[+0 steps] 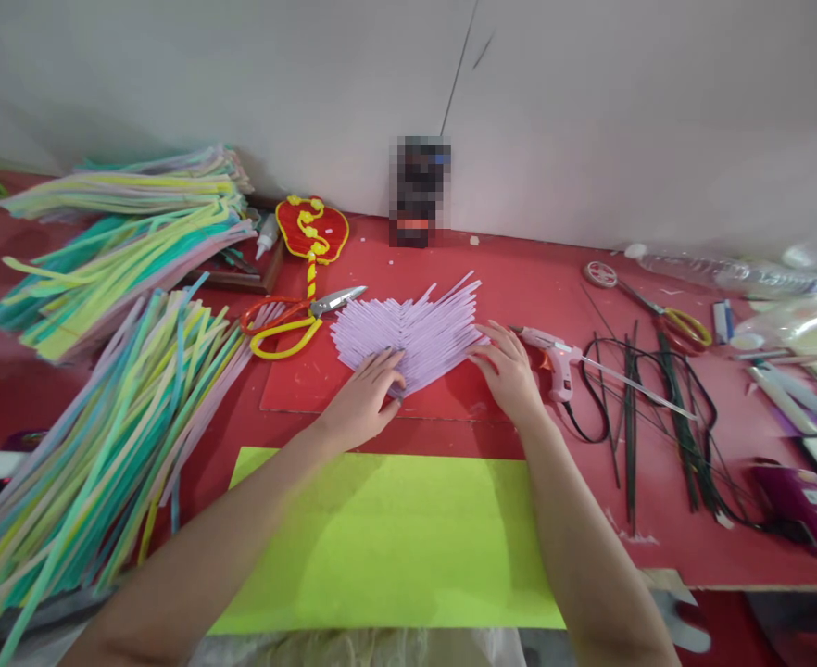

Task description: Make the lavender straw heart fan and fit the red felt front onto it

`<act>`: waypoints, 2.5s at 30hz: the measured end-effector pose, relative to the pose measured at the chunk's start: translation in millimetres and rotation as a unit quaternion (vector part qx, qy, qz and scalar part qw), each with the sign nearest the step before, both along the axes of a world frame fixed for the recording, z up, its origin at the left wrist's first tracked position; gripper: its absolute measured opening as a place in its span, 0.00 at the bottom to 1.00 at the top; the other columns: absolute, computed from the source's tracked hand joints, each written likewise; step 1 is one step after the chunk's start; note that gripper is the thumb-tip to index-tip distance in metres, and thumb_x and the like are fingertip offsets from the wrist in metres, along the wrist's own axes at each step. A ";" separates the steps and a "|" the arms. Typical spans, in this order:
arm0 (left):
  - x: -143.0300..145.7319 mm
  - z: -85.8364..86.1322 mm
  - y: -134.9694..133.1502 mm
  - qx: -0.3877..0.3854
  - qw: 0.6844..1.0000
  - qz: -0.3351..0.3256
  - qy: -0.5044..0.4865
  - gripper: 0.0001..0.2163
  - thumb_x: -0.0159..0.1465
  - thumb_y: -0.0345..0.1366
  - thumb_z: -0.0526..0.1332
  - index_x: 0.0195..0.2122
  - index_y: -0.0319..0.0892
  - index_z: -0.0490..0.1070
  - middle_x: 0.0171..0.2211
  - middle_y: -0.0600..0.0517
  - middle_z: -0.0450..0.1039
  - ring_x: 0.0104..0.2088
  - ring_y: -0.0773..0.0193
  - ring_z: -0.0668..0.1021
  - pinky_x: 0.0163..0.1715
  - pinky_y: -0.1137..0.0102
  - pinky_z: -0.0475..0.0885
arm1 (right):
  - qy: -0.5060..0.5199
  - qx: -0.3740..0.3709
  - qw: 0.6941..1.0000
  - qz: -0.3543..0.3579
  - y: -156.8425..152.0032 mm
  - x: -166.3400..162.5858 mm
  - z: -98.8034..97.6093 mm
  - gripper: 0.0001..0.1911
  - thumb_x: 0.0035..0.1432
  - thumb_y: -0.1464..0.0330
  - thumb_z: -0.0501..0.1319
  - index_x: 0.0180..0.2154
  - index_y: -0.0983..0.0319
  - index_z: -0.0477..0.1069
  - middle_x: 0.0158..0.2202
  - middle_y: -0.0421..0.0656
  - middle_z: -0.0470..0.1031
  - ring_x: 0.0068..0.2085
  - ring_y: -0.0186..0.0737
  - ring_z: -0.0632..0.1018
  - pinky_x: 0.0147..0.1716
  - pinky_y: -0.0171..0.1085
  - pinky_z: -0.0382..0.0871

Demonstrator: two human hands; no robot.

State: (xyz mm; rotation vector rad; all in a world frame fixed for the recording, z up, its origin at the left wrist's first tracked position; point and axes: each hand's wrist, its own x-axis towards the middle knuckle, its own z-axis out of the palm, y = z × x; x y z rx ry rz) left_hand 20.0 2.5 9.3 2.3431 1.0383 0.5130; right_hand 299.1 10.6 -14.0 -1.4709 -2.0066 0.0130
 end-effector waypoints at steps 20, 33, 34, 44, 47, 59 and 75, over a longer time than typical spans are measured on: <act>0.2 1.0 0.1 0.010 1.000 -0.002 0.012 0.05 0.62 0.29 0.55 0.39 0.43 0.63 0.64 0.44 0.55 0.66 0.55 0.54 0.63 0.52 0.55 | -0.035 -0.032 0.995 0.082 -4.9 -24.8 7.8 0.11 0.63 0.66 0.54 0.34 0.58 0.74 0.56 0.44 0.69 0.63 0.47 0.62 0.59 0.56 0.59; -0.5 -0.6 0.0 0.017 1.000 -0.002 0.014 0.05 0.62 0.29 0.56 0.39 0.42 0.63 0.64 0.44 0.55 0.66 0.56 0.55 0.64 0.54 0.55 | -0.043 -0.029 0.994 0.091 -6.9 -34.2 9.2 0.09 0.63 0.67 0.54 0.35 0.59 0.73 0.56 0.45 0.69 0.63 0.47 0.62 0.59 0.56 0.59; -0.5 -0.6 -0.1 0.016 1.000 -0.002 0.012 0.05 0.62 0.29 0.55 0.39 0.42 0.63 0.64 0.44 0.55 0.66 0.56 0.55 0.63 0.54 0.55 | -0.041 -0.031 0.994 0.091 -6.9 -34.5 9.5 0.09 0.63 0.67 0.54 0.35 0.59 0.73 0.56 0.45 0.69 0.63 0.47 0.62 0.59 0.56 0.59; 0.6 2.3 -0.1 0.007 1.000 0.001 0.007 0.05 0.62 0.29 0.55 0.39 0.42 0.63 0.63 0.43 0.56 0.66 0.56 0.55 0.63 0.53 0.55 | -0.052 -0.032 0.992 0.108 -9.4 -41.6 10.0 0.09 0.63 0.67 0.54 0.35 0.58 0.73 0.57 0.44 0.68 0.63 0.46 0.61 0.60 0.55 0.58; 0.7 2.6 -0.3 0.007 1.000 0.001 0.007 0.05 0.62 0.29 0.55 0.38 0.43 0.63 0.63 0.43 0.56 0.66 0.56 0.55 0.63 0.52 0.55 | -0.052 -0.034 0.992 0.107 -9.4 -42.5 10.2 0.09 0.63 0.66 0.54 0.36 0.58 0.73 0.57 0.44 0.68 0.63 0.46 0.61 0.60 0.56 0.58; -0.2 0.7 -0.4 0.009 1.000 0.001 0.011 0.05 0.62 0.30 0.55 0.39 0.42 0.63 0.64 0.44 0.56 0.66 0.56 0.54 0.64 0.54 0.54 | -0.064 -0.038 0.991 0.112 -12.0 -46.0 13.9 0.08 0.63 0.66 0.55 0.37 0.58 0.72 0.57 0.44 0.68 0.63 0.46 0.61 0.61 0.55 0.57; -0.4 -0.2 -0.1 0.012 1.000 -0.002 0.003 0.06 0.62 0.28 0.56 0.39 0.42 0.64 0.63 0.44 0.56 0.66 0.56 0.54 0.64 0.55 0.54 | -0.080 -0.027 0.988 0.129 -13.5 -51.5 13.3 0.09 0.64 0.66 0.54 0.37 0.58 0.72 0.58 0.44 0.68 0.64 0.45 0.61 0.61 0.55 0.56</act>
